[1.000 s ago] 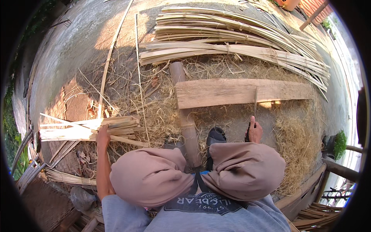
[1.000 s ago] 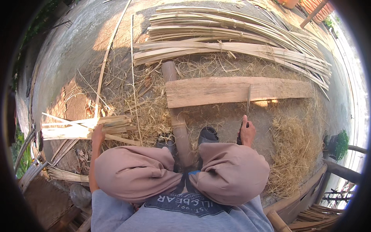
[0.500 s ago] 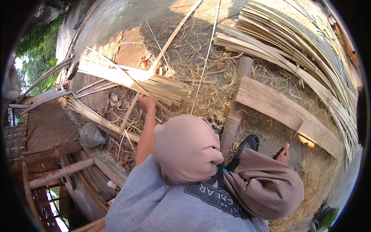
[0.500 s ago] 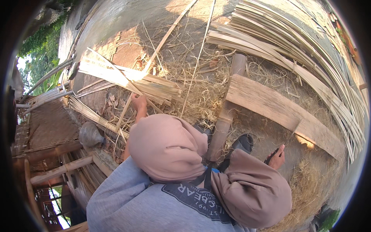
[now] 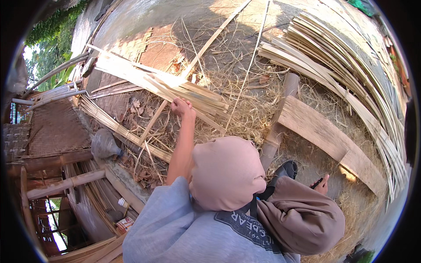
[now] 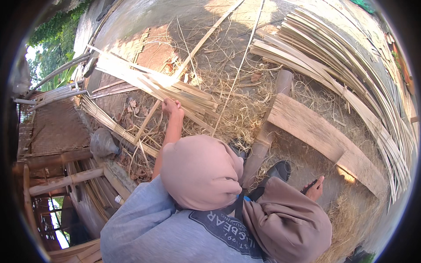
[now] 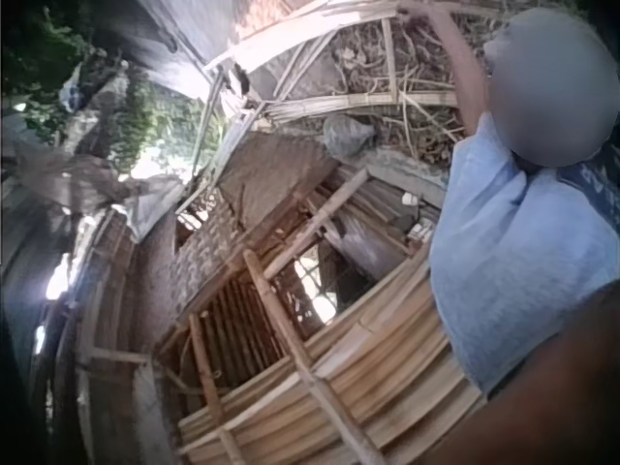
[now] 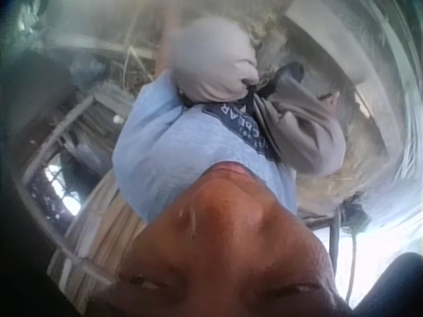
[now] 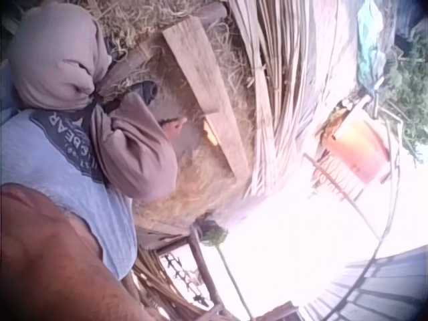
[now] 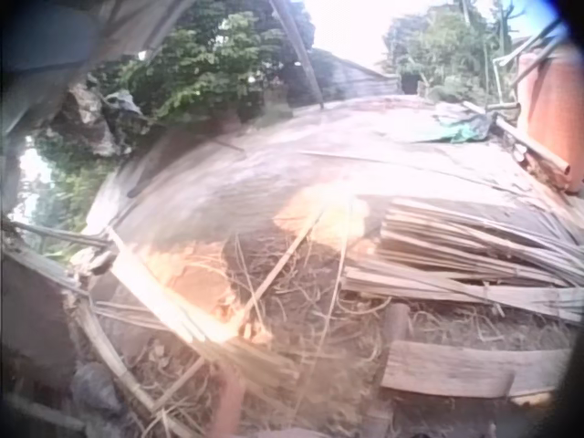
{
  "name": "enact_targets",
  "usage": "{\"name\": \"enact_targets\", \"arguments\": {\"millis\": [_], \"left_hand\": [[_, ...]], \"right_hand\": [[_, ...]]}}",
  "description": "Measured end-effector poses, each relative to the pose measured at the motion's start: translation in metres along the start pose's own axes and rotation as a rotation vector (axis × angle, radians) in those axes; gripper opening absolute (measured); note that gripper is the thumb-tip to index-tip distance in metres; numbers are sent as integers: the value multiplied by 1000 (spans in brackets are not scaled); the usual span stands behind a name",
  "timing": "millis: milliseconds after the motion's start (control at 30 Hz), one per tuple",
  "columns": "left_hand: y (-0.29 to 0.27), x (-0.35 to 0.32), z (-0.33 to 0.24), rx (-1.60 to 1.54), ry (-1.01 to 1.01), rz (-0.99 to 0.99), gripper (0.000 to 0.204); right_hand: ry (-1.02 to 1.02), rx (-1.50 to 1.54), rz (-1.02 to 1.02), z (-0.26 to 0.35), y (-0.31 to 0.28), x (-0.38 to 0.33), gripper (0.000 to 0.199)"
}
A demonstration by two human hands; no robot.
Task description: The person sits on the ground and uses a knife to split long bamboo strips into thinner slivers on a wooden plank. They repeatedly position each strip, split it with the knife, and place the finished slivers into a growing pile nearby.
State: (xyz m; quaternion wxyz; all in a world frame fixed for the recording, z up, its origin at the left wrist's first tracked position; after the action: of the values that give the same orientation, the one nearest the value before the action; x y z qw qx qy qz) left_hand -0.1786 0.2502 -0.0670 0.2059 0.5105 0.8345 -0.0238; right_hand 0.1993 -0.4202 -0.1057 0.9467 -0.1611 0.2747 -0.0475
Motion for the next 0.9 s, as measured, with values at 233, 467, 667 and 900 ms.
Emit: {"name": "enact_targets", "arguments": {"millis": [233,467,667,900], "left_hand": [[17,62,39,-44,-285,-1,23],[8,71,5,610,51,-163,59],[135,-7,-11,1316,795,517,53],[172,77,58,1608,293,484,51]], "right_hand": [[-19,-95,-9,7,-11,-7,62],[-17,-47,-20,15,1,-13,62],[-43,-70,-31,19,-3,-16,65],[-79,-162,-46,28,-4,-23,62]]}}
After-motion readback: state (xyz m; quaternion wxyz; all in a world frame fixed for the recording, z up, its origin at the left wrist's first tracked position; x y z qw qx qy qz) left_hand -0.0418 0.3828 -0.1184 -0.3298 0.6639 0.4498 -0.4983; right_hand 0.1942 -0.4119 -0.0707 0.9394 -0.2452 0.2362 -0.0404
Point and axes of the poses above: each hand's wrist, its own x-axis towards the middle knuckle, its own y-axis out of the palm, z = x × y, the point moved 8 cm from there along x, towards the middle knuckle, and after that the axes turned 2 degrees about x, right-handed, at the moved point
